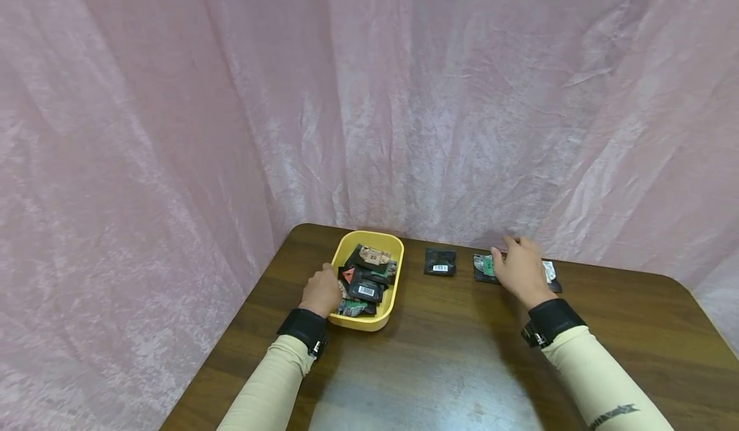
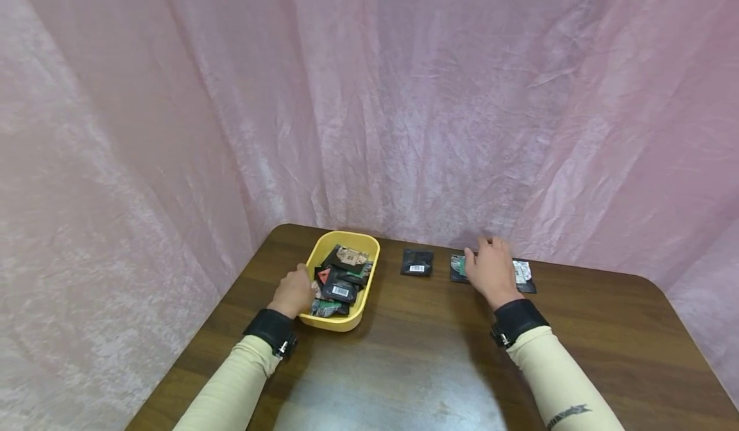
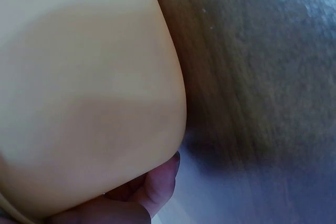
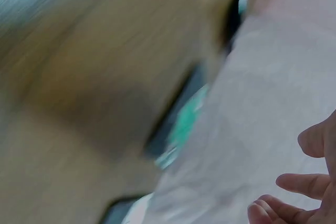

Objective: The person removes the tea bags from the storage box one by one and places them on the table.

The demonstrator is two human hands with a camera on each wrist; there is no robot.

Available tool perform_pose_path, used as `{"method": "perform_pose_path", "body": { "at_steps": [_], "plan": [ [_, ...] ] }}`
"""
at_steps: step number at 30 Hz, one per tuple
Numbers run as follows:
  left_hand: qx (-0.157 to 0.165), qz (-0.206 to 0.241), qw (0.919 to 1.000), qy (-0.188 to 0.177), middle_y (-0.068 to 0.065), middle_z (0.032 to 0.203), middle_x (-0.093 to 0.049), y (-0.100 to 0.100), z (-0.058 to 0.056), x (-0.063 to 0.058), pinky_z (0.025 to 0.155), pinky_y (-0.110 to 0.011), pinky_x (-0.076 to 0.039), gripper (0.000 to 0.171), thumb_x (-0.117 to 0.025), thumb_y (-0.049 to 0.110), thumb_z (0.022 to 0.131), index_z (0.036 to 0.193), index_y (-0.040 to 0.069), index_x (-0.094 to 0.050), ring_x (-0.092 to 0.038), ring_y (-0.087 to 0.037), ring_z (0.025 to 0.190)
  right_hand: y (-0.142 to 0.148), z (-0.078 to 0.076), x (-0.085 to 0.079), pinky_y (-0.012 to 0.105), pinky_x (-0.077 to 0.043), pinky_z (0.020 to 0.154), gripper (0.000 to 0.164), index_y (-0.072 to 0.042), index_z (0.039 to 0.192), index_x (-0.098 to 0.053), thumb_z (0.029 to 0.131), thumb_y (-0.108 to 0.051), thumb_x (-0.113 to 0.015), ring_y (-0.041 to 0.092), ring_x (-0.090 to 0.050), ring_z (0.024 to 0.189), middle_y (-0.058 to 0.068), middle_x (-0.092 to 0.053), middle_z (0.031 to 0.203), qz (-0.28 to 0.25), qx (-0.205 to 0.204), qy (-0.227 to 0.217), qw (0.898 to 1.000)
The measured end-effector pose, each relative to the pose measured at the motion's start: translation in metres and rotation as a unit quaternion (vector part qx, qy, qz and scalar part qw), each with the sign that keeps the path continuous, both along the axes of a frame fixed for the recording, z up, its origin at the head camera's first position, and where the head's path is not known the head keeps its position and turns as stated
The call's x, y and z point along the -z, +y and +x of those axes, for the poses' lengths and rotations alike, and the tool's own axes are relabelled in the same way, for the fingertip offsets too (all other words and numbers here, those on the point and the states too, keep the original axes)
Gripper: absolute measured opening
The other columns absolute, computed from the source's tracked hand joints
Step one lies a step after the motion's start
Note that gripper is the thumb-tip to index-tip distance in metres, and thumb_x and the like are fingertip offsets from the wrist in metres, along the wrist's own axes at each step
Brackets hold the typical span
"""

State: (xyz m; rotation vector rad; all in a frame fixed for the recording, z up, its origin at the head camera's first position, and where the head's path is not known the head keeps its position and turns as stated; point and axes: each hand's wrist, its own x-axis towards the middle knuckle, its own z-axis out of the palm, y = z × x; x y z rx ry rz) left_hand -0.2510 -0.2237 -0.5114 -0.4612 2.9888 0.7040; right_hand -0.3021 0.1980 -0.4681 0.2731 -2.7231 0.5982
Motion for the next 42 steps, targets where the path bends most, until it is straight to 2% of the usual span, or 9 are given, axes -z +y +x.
{"method": "perform_pose_path", "body": {
  "at_steps": [2,5,8,11,17,25,32,36,42],
  "plan": [
    [-0.005,0.006,1.0000,-0.001,-0.030,0.117,-0.071,0.004,0.005,-0.007,0.089,-0.061,-0.059,0.037,-0.069,0.007,0.094,0.126,-0.003,-0.053,-0.073,-0.045,0.105,-0.015,0.001,-0.006,0.069,-0.039,0.113,0.051,0.015,0.143,-0.055,0.107,-0.021,-0.058,0.060,-0.050,0.133,0.043,-0.055,0.139,-0.007,-0.018,0.008,1.000],
    [-0.003,0.005,1.0000,0.004,-0.029,0.117,-0.071,0.004,0.003,-0.004,0.089,-0.061,-0.059,0.037,-0.069,0.007,0.093,0.126,-0.003,-0.054,-0.073,-0.046,0.106,-0.039,0.002,-0.012,0.068,-0.042,0.111,0.051,0.014,0.143,-0.056,0.106,-0.022,-0.061,0.058,-0.053,0.131,0.040,-0.058,0.137,-0.014,-0.043,0.026,0.999],
    [0.005,-0.008,0.9998,0.020,-0.028,0.113,-0.072,-0.004,-0.009,0.017,0.083,-0.060,-0.059,0.038,-0.070,0.008,0.091,0.124,-0.002,-0.054,-0.074,-0.045,0.101,-0.064,0.004,-0.019,0.065,-0.044,0.111,0.053,0.011,0.144,-0.057,0.106,-0.024,-0.063,0.055,-0.055,0.131,0.036,-0.059,0.137,-0.016,-0.071,0.035,0.997],
    [0.007,-0.011,0.9996,0.027,-0.027,0.111,-0.073,-0.007,-0.011,0.022,0.081,-0.059,-0.059,0.037,-0.071,0.008,0.090,0.122,-0.001,-0.054,-0.074,-0.044,0.098,-0.089,0.007,-0.026,0.063,-0.047,0.111,0.054,0.008,0.146,-0.056,0.106,-0.027,-0.064,0.052,-0.056,0.132,0.033,-0.060,0.139,-0.016,-0.101,0.034,0.994],
    [0.003,-0.007,0.9999,0.013,-0.029,0.116,-0.072,0.001,0.005,-0.001,0.090,-0.060,-0.059,0.035,-0.069,0.008,0.093,0.124,-0.002,-0.053,-0.075,-0.045,0.105,-0.136,0.012,-0.031,0.060,-0.048,0.113,0.060,0.005,0.150,-0.054,0.105,-0.031,-0.067,0.049,-0.055,0.137,0.030,-0.058,0.146,-0.014,-0.164,0.008,0.986],
    [-0.001,-0.015,0.9997,0.017,-0.027,0.112,-0.073,-0.016,-0.016,0.031,0.082,-0.057,-0.060,0.039,-0.071,0.011,0.092,0.124,-0.001,-0.053,-0.075,-0.042,0.098,-0.195,0.009,-0.013,0.057,-0.044,0.121,0.072,-0.001,0.159,-0.046,0.104,-0.042,-0.068,0.046,-0.046,0.151,0.027,-0.048,0.160,0.020,-0.204,-0.062,0.977],
    [-0.004,-0.002,1.0000,0.001,-0.026,0.112,-0.072,-0.011,-0.015,0.029,0.084,-0.059,-0.060,0.041,-0.074,0.011,0.091,0.124,-0.001,-0.053,-0.075,-0.042,0.098,-0.222,0.010,0.003,0.055,-0.045,0.121,0.075,-0.001,0.159,-0.045,0.101,-0.040,-0.072,0.045,-0.045,0.153,0.029,-0.046,0.162,0.019,-0.221,-0.101,0.970],
    [0.004,-0.008,0.9998,0.015,-0.026,0.111,-0.072,-0.013,-0.020,0.040,0.082,-0.058,-0.060,0.041,-0.072,0.012,0.092,0.125,-0.002,-0.052,-0.075,-0.041,0.097,-0.231,0.005,0.009,0.053,-0.046,0.121,0.074,0.000,0.159,-0.045,0.102,-0.040,-0.071,0.044,-0.048,0.150,0.028,-0.049,0.160,0.029,-0.226,-0.111,0.967],
    [0.015,-0.009,0.9994,0.029,-0.027,0.109,-0.073,-0.009,-0.017,0.037,0.080,-0.058,-0.060,0.040,-0.072,0.011,0.091,0.124,-0.003,-0.053,-0.075,-0.043,0.095,-0.240,0.000,0.021,0.051,-0.047,0.119,0.067,0.001,0.151,-0.055,0.101,-0.040,-0.072,0.042,-0.054,0.144,0.023,-0.059,0.151,0.070,-0.213,-0.111,0.968]
  ]
}}
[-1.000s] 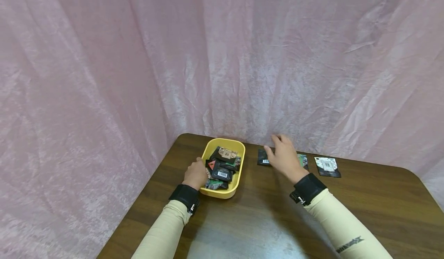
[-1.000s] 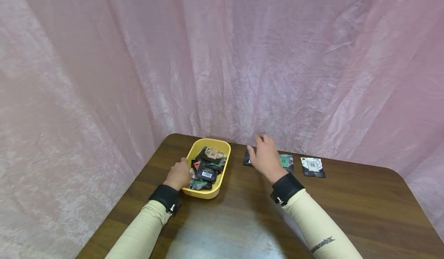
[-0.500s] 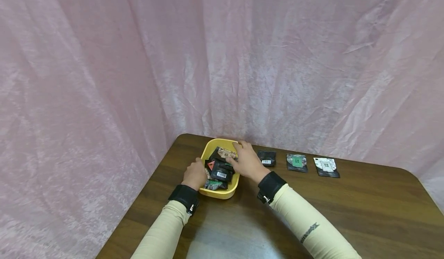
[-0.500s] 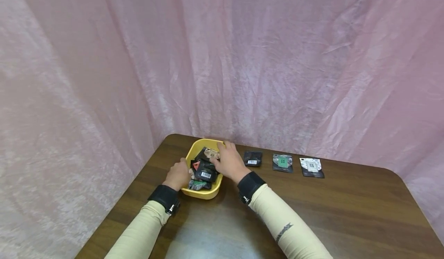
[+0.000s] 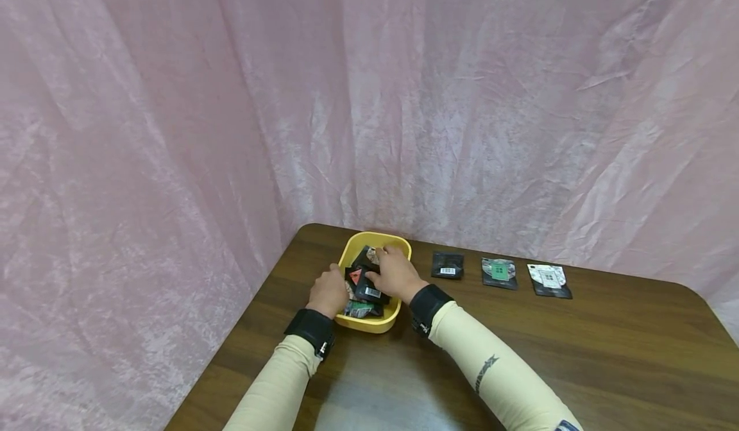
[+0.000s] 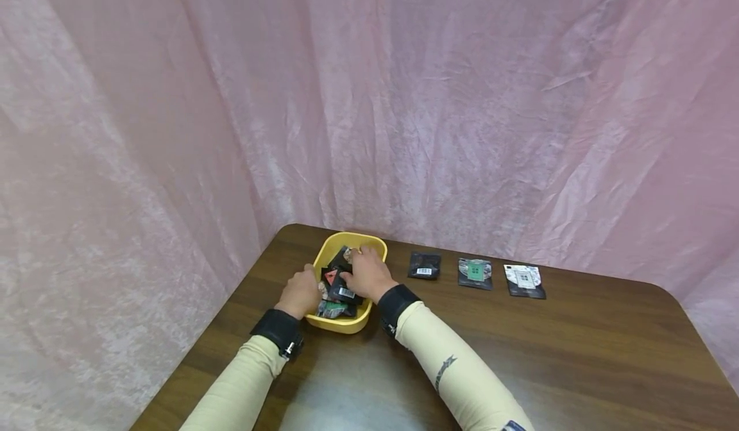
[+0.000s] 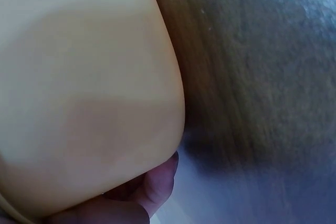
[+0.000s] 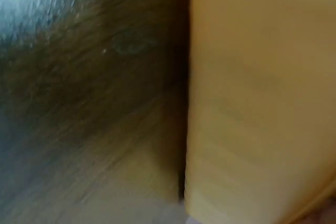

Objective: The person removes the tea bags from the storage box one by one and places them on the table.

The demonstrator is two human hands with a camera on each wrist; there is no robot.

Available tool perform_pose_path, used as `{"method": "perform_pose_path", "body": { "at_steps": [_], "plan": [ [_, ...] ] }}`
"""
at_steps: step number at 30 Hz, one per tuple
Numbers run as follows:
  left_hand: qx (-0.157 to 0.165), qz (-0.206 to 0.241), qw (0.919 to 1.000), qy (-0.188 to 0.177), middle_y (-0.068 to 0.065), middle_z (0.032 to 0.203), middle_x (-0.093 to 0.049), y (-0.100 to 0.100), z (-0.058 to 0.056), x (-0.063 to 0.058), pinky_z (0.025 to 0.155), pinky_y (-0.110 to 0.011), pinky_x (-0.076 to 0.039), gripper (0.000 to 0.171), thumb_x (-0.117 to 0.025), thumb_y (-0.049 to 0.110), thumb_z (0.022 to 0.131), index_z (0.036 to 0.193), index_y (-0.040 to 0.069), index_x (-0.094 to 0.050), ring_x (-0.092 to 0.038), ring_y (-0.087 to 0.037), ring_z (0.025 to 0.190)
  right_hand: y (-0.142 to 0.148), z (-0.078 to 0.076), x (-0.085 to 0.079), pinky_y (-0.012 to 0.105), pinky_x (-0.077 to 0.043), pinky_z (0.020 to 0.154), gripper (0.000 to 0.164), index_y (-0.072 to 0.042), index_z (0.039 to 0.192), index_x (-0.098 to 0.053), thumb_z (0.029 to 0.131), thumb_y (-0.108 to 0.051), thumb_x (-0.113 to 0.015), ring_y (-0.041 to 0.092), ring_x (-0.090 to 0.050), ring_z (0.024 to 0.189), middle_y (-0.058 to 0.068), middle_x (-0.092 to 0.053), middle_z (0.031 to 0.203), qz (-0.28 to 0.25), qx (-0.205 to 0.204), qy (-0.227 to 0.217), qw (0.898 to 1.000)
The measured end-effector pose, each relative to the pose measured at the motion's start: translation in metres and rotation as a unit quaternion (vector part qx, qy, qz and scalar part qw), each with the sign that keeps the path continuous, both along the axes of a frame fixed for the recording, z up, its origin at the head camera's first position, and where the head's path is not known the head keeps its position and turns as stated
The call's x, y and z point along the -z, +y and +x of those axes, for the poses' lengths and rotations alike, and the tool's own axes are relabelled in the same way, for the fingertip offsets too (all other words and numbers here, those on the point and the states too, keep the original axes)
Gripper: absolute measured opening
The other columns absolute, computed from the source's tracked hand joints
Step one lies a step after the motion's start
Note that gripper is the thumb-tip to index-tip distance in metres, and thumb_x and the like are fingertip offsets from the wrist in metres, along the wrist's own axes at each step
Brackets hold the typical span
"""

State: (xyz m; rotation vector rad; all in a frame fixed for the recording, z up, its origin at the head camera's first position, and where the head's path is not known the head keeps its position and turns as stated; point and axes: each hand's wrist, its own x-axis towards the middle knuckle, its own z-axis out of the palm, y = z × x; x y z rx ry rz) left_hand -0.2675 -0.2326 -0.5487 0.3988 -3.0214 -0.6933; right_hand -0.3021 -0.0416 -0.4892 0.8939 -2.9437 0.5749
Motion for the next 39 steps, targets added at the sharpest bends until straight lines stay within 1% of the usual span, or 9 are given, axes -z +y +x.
{"method": "perform_pose_path", "body": {
  "at_steps": [7,10,13,17,22,32,35,38,39],
  "plan": [
    [-0.007,0.007,0.9999,0.004,-0.027,0.111,-0.073,0.003,0.005,-0.006,0.083,-0.060,-0.060,0.041,-0.073,0.011,0.091,0.125,-0.002,-0.054,-0.075,-0.044,0.098,-0.006,-0.002,0.006,0.049,-0.052,0.112,0.063,-0.008,0.151,-0.057,0.103,-0.047,-0.066,0.035,-0.059,0.136,0.017,-0.064,0.142,0.050,0.024,0.000,0.998],
    [-0.009,0.008,0.9999,0.001,-0.027,0.112,-0.073,0.003,0.003,-0.004,0.083,-0.060,-0.060,0.042,-0.073,0.011,0.091,0.125,-0.003,-0.054,-0.075,-0.045,0.099,-0.008,-0.002,0.007,0.048,-0.053,0.112,0.064,-0.009,0.153,-0.055,0.104,-0.049,-0.064,0.034,-0.058,0.138,0.017,-0.064,0.145,0.071,0.029,-0.002,0.997],
    [-0.010,0.005,0.9999,-0.001,-0.028,0.111,-0.073,0.002,0.001,-0.001,0.081,-0.060,-0.060,0.040,-0.073,0.011,0.091,0.123,-0.003,-0.054,-0.075,-0.045,0.098,-0.009,-0.002,0.009,0.048,-0.057,0.103,0.062,-0.010,0.151,-0.056,0.104,-0.050,-0.062,0.033,-0.063,0.130,0.016,-0.067,0.140,0.087,0.033,0.002,0.996],
    [-0.007,0.007,0.9999,0.006,-0.029,0.110,-0.073,0.002,0.000,0.003,0.080,-0.061,-0.059,0.037,-0.072,0.010,0.090,0.120,-0.003,-0.054,-0.075,-0.047,0.097,-0.010,-0.002,0.011,0.046,-0.060,0.090,0.049,-0.011,0.142,-0.063,0.105,-0.044,-0.061,0.030,-0.069,0.113,0.013,-0.073,0.124,0.096,0.036,0.015,0.995],
    [-0.009,0.011,0.9998,0.017,-0.029,0.109,-0.073,0.000,-0.002,0.007,0.080,-0.062,-0.058,0.039,-0.074,0.008,0.087,0.119,-0.001,-0.054,-0.074,-0.048,0.097,-0.010,-0.001,0.013,0.044,-0.060,0.087,0.032,-0.011,0.126,-0.072,0.098,-0.026,-0.067,0.027,-0.069,0.106,0.010,-0.074,0.114,0.105,0.039,0.042,0.993],
    [-0.015,0.012,0.9995,0.025,-0.028,0.110,-0.073,-0.005,-0.006,0.017,0.083,-0.063,-0.059,0.040,-0.075,0.011,0.087,0.120,-0.001,-0.054,-0.074,-0.047,0.098,-0.012,0.000,0.014,0.045,-0.061,0.082,0.029,-0.018,0.117,-0.079,0.088,-0.019,-0.074,0.025,-0.069,0.100,0.008,-0.074,0.107,0.103,0.039,0.070,0.991],
    [-0.014,0.007,0.9995,0.027,-0.027,0.107,-0.072,-0.002,-0.001,0.009,0.082,-0.061,-0.059,0.039,-0.075,0.011,0.087,0.118,-0.002,-0.055,-0.075,-0.046,0.096,-0.011,0.001,0.014,0.046,-0.061,0.080,0.026,-0.018,0.113,-0.081,0.088,-0.019,-0.075,0.025,-0.069,0.098,0.007,-0.075,0.104,0.099,0.040,0.077,0.991],
    [-0.014,0.010,0.9997,0.016,-0.028,0.108,-0.071,0.007,0.013,-0.015,0.085,-0.061,-0.059,0.036,-0.073,0.009,0.089,0.119,-0.002,-0.056,-0.075,-0.044,0.098,-0.011,0.002,0.015,0.046,-0.061,0.079,0.021,-0.018,0.109,-0.081,0.089,-0.020,-0.076,0.025,-0.069,0.098,0.007,-0.075,0.104,0.102,0.041,0.081,0.991],
    [-0.015,0.010,0.9997,0.018,-0.027,0.107,-0.072,0.009,0.015,-0.017,0.083,-0.060,-0.059,0.035,-0.073,0.009,0.089,0.118,-0.003,-0.056,-0.075,-0.044,0.096,-0.011,0.002,0.015,0.047,-0.061,0.079,0.021,-0.018,0.109,-0.081,0.089,-0.021,-0.076,0.025,-0.069,0.098,0.007,-0.075,0.104,0.101,0.042,0.082,0.991]
  ]
}}
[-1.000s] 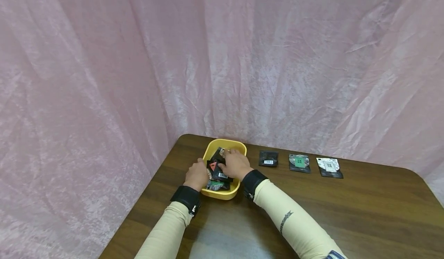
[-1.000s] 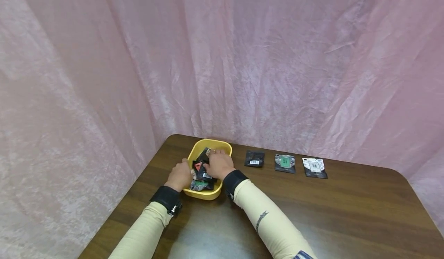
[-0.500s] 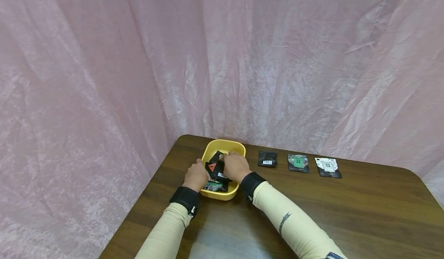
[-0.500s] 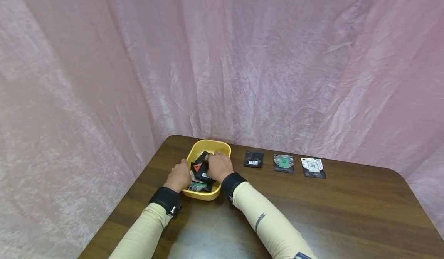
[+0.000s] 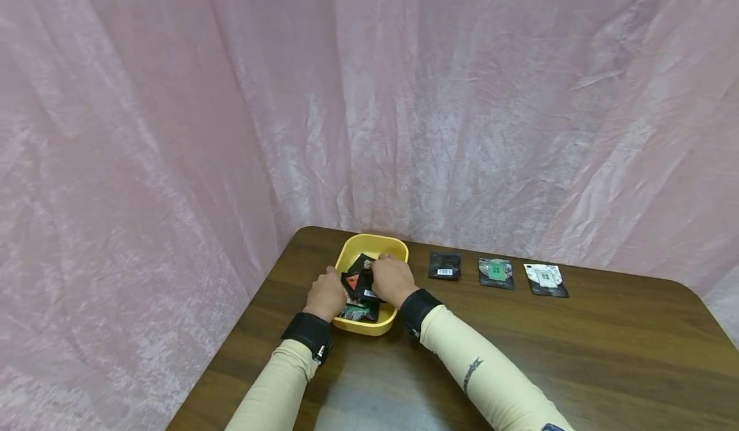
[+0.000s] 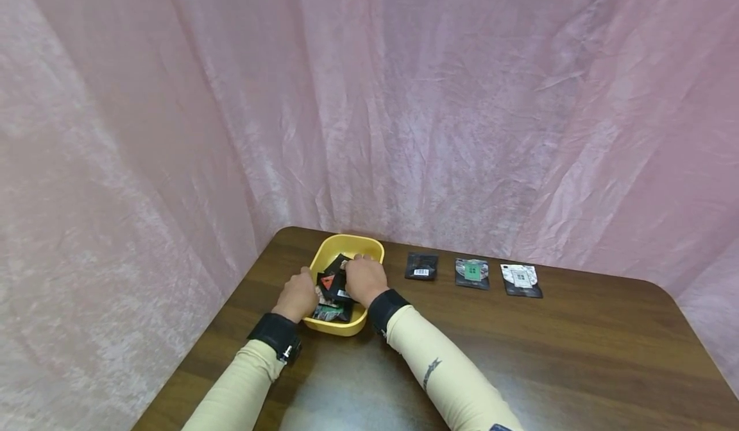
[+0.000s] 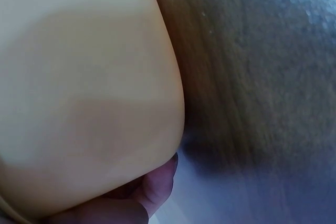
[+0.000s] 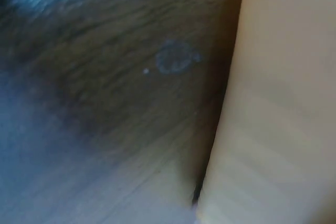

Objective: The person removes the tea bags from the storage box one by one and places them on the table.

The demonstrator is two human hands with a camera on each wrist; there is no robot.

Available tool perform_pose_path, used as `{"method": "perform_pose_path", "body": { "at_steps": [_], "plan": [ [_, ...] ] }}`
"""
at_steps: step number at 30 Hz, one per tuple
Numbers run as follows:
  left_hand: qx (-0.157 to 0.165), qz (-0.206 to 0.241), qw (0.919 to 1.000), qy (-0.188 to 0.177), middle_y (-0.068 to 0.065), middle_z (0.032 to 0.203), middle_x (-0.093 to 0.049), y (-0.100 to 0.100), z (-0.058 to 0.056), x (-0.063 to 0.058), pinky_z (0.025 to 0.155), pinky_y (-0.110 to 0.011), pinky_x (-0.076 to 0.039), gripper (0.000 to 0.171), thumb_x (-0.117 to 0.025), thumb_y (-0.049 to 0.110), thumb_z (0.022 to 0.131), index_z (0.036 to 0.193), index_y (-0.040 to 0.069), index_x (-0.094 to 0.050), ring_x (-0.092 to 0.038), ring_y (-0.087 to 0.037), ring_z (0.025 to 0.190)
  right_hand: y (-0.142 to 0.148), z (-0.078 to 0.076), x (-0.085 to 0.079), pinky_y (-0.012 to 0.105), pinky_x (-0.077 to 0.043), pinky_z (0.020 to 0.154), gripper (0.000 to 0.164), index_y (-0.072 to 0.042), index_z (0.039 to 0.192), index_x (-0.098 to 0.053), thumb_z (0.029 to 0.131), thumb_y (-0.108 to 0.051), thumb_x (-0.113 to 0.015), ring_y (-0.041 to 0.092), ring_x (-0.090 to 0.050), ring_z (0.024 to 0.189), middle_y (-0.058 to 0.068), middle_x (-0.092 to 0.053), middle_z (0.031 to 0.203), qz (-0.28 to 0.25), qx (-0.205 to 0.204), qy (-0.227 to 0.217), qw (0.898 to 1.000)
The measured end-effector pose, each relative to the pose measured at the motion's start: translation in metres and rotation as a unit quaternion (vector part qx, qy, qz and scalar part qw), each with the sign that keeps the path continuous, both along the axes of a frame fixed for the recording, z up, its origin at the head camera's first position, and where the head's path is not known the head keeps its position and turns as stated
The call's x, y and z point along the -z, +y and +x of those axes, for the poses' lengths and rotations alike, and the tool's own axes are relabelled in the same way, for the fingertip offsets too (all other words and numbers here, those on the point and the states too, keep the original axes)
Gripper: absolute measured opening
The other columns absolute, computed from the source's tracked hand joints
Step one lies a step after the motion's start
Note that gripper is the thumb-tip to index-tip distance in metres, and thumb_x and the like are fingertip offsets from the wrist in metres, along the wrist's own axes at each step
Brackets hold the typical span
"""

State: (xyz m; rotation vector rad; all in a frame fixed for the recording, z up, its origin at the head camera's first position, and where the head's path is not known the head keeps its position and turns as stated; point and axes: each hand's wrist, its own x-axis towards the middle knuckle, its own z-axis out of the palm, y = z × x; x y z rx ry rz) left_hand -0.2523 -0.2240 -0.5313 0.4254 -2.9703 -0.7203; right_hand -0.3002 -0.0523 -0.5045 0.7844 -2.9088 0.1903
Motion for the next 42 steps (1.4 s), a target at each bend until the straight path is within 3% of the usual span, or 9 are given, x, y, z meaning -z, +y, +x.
{"method": "perform_pose_path", "body": {
  "at_steps": [3,11,16,22,26,32,35,42],
  "plan": [
    [-0.002,0.015,0.9998,-0.013,-0.028,0.108,-0.071,0.004,0.006,-0.013,0.084,-0.061,-0.059,0.035,-0.072,0.006,0.090,0.119,-0.004,-0.056,-0.075,-0.045,0.098,0.000,0.001,0.001,0.046,-0.061,0.081,0.023,-0.019,0.110,-0.082,0.088,-0.019,-0.076,0.025,-0.069,0.098,0.007,-0.075,0.105,-0.006,0.001,0.003,1.000],
    [0.008,0.003,1.0000,0.004,-0.029,0.108,-0.071,-0.012,-0.020,0.032,0.079,-0.062,-0.058,0.038,-0.073,0.008,0.088,0.119,-0.004,-0.054,-0.074,-0.048,0.096,0.000,0.001,0.000,0.042,-0.057,0.095,0.029,-0.021,0.118,-0.082,0.091,-0.017,-0.072,0.027,-0.068,0.100,0.006,-0.077,0.106,-0.013,0.005,0.040,0.999],
    [0.013,-0.004,0.9999,0.011,-0.029,0.108,-0.072,-0.015,-0.025,0.037,0.080,-0.062,-0.059,0.039,-0.074,0.009,0.087,0.118,-0.003,-0.054,-0.075,-0.047,0.096,0.001,0.002,-0.001,0.042,-0.057,0.095,0.029,-0.021,0.118,-0.082,0.092,-0.015,-0.070,0.027,-0.067,0.098,0.007,-0.078,0.105,-0.038,-0.002,0.067,0.997],
    [0.010,-0.006,0.9999,0.004,-0.029,0.110,-0.073,-0.016,-0.024,0.033,0.081,-0.061,-0.059,0.036,-0.072,0.008,0.088,0.118,-0.002,-0.054,-0.075,-0.046,0.098,0.011,0.004,-0.005,0.040,-0.056,0.093,0.030,-0.022,0.121,-0.081,0.095,-0.013,-0.068,0.026,-0.067,0.099,0.004,-0.078,0.110,-0.083,-0.025,0.131,0.988],
    [0.013,0.001,0.9999,-0.007,-0.029,0.113,-0.073,-0.015,-0.026,0.034,0.084,-0.062,-0.059,0.037,-0.072,0.010,0.089,0.119,0.000,-0.053,-0.075,-0.048,0.102,0.036,0.008,-0.018,0.044,-0.055,0.090,0.033,-0.018,0.125,-0.079,0.096,-0.009,-0.065,0.031,-0.068,0.108,0.008,-0.078,0.122,-0.130,-0.036,0.164,0.977],
    [0.013,-0.012,0.9998,0.006,-0.030,0.110,-0.073,-0.018,-0.026,0.031,0.081,-0.063,-0.059,0.036,-0.071,0.009,0.090,0.119,-0.002,-0.053,-0.075,-0.048,0.098,0.094,0.009,-0.041,0.055,-0.055,0.097,0.043,-0.010,0.129,-0.077,0.092,0.000,-0.057,0.039,-0.069,0.115,0.015,-0.077,0.128,-0.190,-0.018,0.162,0.968],
    [0.013,-0.016,0.9997,0.014,-0.031,0.108,-0.072,-0.021,-0.027,0.031,0.081,-0.064,-0.059,0.035,-0.071,0.009,0.089,0.117,-0.002,-0.054,-0.075,-0.049,0.097,0.126,0.009,-0.049,0.057,-0.054,0.103,0.045,-0.008,0.129,-0.077,0.091,0.002,-0.054,0.041,-0.068,0.117,0.018,-0.077,0.127,-0.195,0.005,0.151,0.969],
    [0.028,-0.029,0.9984,0.041,-0.033,0.103,-0.072,-0.026,-0.026,0.030,0.073,-0.063,-0.059,0.035,-0.070,0.010,0.087,0.114,-0.005,-0.056,-0.075,-0.051,0.089,0.201,0.008,-0.055,0.061,-0.052,0.099,0.049,-0.007,0.126,-0.078,0.088,0.004,-0.049,0.045,-0.068,0.114,0.020,-0.077,0.125,-0.173,0.071,0.144,0.972]
  ]
}}
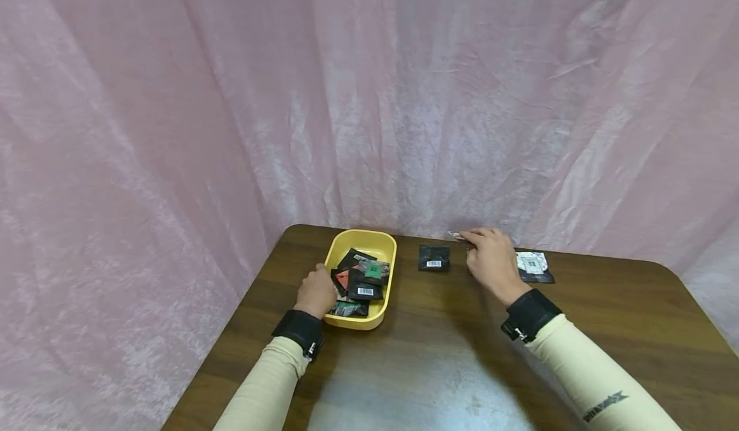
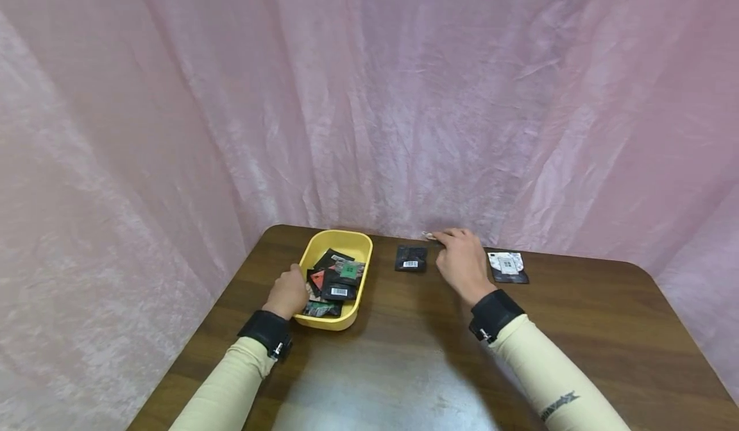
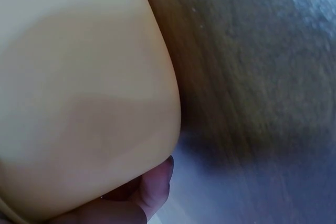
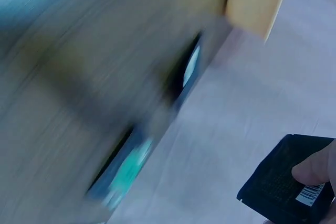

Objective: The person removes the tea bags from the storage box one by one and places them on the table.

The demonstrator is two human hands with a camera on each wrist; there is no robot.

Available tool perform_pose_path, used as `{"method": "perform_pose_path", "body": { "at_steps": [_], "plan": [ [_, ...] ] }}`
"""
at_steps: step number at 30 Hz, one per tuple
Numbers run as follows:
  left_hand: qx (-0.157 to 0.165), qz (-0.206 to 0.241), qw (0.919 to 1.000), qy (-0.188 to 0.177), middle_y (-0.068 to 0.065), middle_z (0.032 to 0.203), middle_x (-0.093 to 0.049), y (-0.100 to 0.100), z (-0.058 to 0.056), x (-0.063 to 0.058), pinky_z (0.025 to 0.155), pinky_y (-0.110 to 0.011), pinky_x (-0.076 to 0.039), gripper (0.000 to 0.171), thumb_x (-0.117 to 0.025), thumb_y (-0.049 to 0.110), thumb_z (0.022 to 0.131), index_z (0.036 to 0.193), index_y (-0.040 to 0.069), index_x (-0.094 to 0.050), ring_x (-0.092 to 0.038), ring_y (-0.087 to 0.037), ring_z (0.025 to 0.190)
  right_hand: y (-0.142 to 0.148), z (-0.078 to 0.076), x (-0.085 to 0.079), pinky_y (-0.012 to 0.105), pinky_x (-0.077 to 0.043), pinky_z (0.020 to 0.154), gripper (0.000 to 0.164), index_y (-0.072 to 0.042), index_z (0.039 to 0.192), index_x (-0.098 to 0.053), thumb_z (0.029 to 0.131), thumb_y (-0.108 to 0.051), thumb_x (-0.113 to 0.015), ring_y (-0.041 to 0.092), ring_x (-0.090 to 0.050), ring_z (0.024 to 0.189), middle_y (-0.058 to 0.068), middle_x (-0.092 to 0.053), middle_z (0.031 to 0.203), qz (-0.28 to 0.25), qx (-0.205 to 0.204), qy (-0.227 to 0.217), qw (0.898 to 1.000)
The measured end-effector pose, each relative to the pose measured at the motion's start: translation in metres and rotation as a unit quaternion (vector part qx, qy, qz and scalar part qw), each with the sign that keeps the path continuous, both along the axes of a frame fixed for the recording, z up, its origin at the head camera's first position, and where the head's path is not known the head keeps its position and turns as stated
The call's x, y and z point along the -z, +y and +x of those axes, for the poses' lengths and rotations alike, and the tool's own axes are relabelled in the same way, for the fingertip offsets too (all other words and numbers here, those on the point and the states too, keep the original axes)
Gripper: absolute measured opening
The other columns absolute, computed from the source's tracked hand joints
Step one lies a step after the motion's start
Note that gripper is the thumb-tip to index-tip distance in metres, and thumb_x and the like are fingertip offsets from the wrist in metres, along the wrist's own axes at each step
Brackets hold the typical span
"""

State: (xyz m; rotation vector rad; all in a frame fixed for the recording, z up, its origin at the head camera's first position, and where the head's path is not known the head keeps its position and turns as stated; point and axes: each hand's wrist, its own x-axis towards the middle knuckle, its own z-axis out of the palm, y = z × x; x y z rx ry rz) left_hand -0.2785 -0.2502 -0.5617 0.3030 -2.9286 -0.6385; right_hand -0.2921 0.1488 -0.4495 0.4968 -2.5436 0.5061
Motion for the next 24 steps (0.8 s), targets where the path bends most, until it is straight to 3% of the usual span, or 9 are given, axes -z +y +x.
{"method": "perform_pose_path", "body": {
  "at_steps": [6,8,11,16,19,24],
  "plan": [
    [-0.001,-0.001,1.0000,-0.008,-0.031,0.101,-0.072,0.001,0.007,-0.010,0.070,-0.062,-0.059,0.034,-0.071,0.008,0.087,0.114,-0.006,-0.056,-0.075,-0.049,0.086,0.073,0.001,0.004,0.060,-0.053,0.089,0.052,-0.007,0.120,-0.080,0.079,0.003,-0.050,0.050,-0.070,0.108,0.019,-0.079,0.120,0.010,0.046,0.012,0.999],
    [-0.004,0.004,0.9999,-0.012,-0.030,0.100,-0.073,0.003,0.012,-0.018,0.071,-0.061,-0.059,0.034,-0.072,0.007,0.087,0.114,-0.005,-0.057,-0.075,-0.048,0.086,0.099,0.003,0.007,0.060,-0.052,0.079,0.051,-0.009,0.117,-0.082,0.077,0.001,-0.052,0.052,-0.070,0.100,0.019,-0.080,0.114,0.011,0.068,0.016,0.997],
    [-0.005,0.006,0.9999,-0.010,-0.031,0.099,-0.072,0.001,0.014,-0.018,0.070,-0.061,-0.059,0.035,-0.072,0.007,0.085,0.114,-0.006,-0.056,-0.075,-0.048,0.085,0.136,0.007,0.013,0.058,-0.049,0.065,0.047,-0.010,0.115,-0.082,0.079,-0.002,-0.054,0.055,-0.069,0.086,0.023,-0.080,0.098,0.011,0.101,0.000,0.995],
    [-0.008,0.001,0.9998,-0.017,-0.032,0.102,-0.071,-0.009,0.006,-0.002,0.072,-0.063,-0.059,0.036,-0.071,0.010,0.086,0.115,-0.006,-0.055,-0.074,-0.050,0.088,0.186,0.012,0.027,0.048,-0.045,0.053,0.052,-0.005,0.125,-0.077,0.080,-0.003,-0.050,0.053,-0.068,0.076,0.035,-0.075,0.102,0.033,0.138,-0.106,0.984],
    [-0.011,-0.003,0.9997,-0.023,-0.032,0.105,-0.072,-0.016,-0.002,0.010,0.074,-0.064,-0.059,0.038,-0.071,0.012,0.087,0.116,-0.004,-0.053,-0.075,-0.050,0.091,0.205,0.015,0.034,0.039,-0.042,0.052,0.056,-0.002,0.133,-0.072,0.081,-0.005,-0.049,0.044,-0.067,0.075,0.039,-0.069,0.119,0.047,0.143,-0.183,0.972],
    [-0.008,-0.011,0.9994,-0.031,-0.031,0.107,-0.072,-0.023,-0.006,0.018,0.073,-0.063,-0.059,0.039,-0.070,0.014,0.089,0.118,-0.004,-0.052,-0.075,-0.049,0.093,0.219,0.019,0.038,0.047,-0.049,0.059,0.057,0.000,0.139,-0.066,0.084,-0.005,-0.050,0.049,-0.067,0.082,0.043,-0.062,0.130,0.072,0.133,-0.252,0.956]
  ]
}}
